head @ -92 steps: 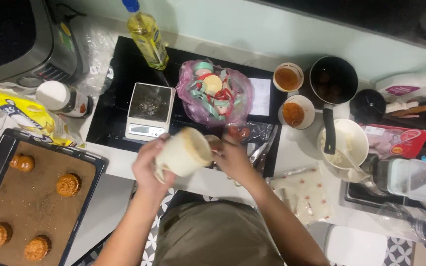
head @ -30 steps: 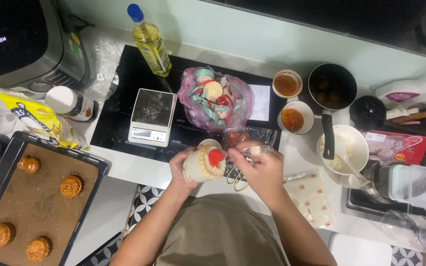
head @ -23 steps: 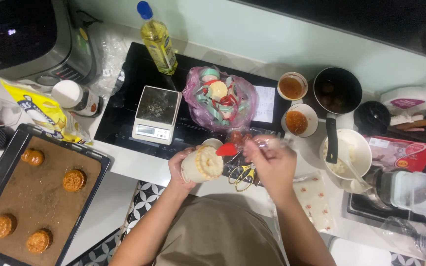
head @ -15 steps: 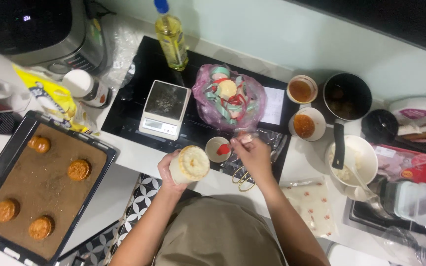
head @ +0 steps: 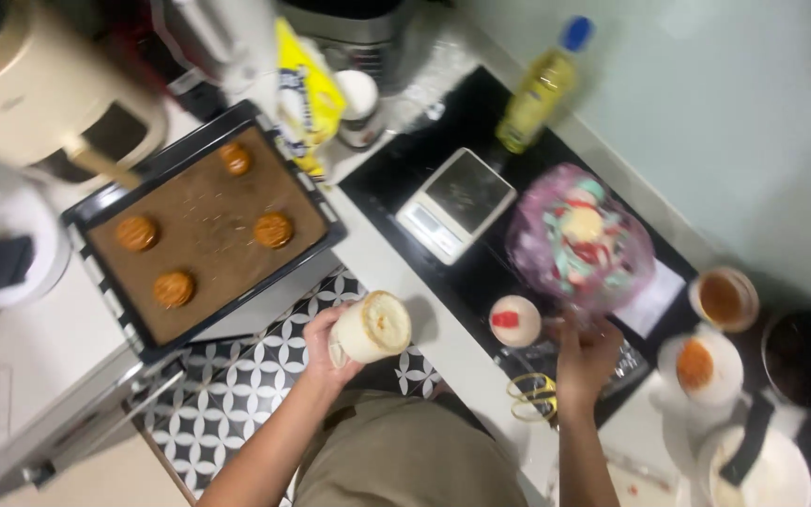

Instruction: Preparing and shaping filled mooncake pastries using a scale, mold, and brush.

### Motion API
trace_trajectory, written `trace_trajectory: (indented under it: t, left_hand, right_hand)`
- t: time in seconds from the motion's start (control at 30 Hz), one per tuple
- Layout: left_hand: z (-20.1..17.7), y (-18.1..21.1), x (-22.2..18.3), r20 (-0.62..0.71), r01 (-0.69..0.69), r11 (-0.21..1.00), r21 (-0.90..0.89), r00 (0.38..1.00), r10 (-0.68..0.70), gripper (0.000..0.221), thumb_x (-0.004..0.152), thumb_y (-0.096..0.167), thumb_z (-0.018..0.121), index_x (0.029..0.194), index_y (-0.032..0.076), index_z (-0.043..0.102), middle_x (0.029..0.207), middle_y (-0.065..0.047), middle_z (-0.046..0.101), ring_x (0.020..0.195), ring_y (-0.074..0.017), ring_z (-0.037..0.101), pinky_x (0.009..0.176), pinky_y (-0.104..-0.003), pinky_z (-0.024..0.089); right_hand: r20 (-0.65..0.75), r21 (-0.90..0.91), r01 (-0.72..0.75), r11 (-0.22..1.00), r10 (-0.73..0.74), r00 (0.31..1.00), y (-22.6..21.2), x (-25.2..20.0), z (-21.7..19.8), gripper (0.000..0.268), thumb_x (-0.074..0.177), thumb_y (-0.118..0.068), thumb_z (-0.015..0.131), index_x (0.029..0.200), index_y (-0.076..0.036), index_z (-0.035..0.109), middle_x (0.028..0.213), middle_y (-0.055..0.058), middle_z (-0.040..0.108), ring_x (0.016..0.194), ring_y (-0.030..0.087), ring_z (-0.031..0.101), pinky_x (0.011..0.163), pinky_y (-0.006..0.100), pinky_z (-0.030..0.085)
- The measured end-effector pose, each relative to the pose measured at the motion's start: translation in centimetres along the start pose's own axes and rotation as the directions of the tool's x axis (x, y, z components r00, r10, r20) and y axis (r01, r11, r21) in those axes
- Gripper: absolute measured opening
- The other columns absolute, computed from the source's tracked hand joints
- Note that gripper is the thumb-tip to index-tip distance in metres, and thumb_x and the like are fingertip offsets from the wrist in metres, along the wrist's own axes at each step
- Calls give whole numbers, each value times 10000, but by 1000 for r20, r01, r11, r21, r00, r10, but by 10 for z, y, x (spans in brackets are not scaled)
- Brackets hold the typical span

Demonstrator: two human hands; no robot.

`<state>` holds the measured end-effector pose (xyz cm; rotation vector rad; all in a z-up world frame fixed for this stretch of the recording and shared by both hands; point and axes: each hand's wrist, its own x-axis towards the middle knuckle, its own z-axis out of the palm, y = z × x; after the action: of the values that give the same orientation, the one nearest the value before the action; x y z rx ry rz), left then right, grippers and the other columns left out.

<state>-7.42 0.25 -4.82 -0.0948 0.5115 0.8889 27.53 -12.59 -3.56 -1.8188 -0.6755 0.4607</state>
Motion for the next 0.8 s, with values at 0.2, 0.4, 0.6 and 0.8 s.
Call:
trace_trajectory:
  t: [0.2, 0.4, 0.6, 0.8]
  left_hand:
    - [17, 115, -64, -299, -399, 901, 171, 850, 433, 268, 775, 176, 604, 981, 28, 691, 974, -136, 744, 923, -306, 704, 835, -530, 563]
    - [43, 268, -36, -21, -123, 129, 984, 637, 770, 302, 864, 218, 667, 970, -47, 764, 819, -141, 731, 669, -203, 664, 594, -327, 509]
    - [5, 380, 62, -173, 370, -210, 905, 772, 611, 531, 902, 435, 690, 967, -89, 755, 877, -249, 729, 806, -306, 708, 759, -411, 542]
    - [53, 371, 64, 186, 363, -663, 655, 773, 607, 761, 995, 692, 672, 999, -66, 739, 864, -335, 691, 802, -488, 658, 714, -580, 500]
  right_hand:
    - [99, -187, 295, 937, -280, 955, -71, 0, 74, 255, 989, -141, 721, 1202, -29, 637, 895, 58, 663, 731, 124, 615, 700, 289, 526]
    - [522, -60, 352, 934, -271, 808, -142, -13, 212, 174, 946, -131, 674, 1110, -71, 667, 843, 59, 725, 733, 145, 700, 656, 274, 558]
    - [734, 104, 411, 906, -348, 583, -180, -51, 296, 206, 949, -117, 651, 1142, -45, 660, 926, 84, 734, 793, 164, 734, 666, 300, 599]
    - [675, 120, 363, 924, -344, 653, -171, -65, 233, 107, 950, -102, 664, 1044, -53, 678, 948, 89, 659, 749, 210, 700, 676, 328, 582]
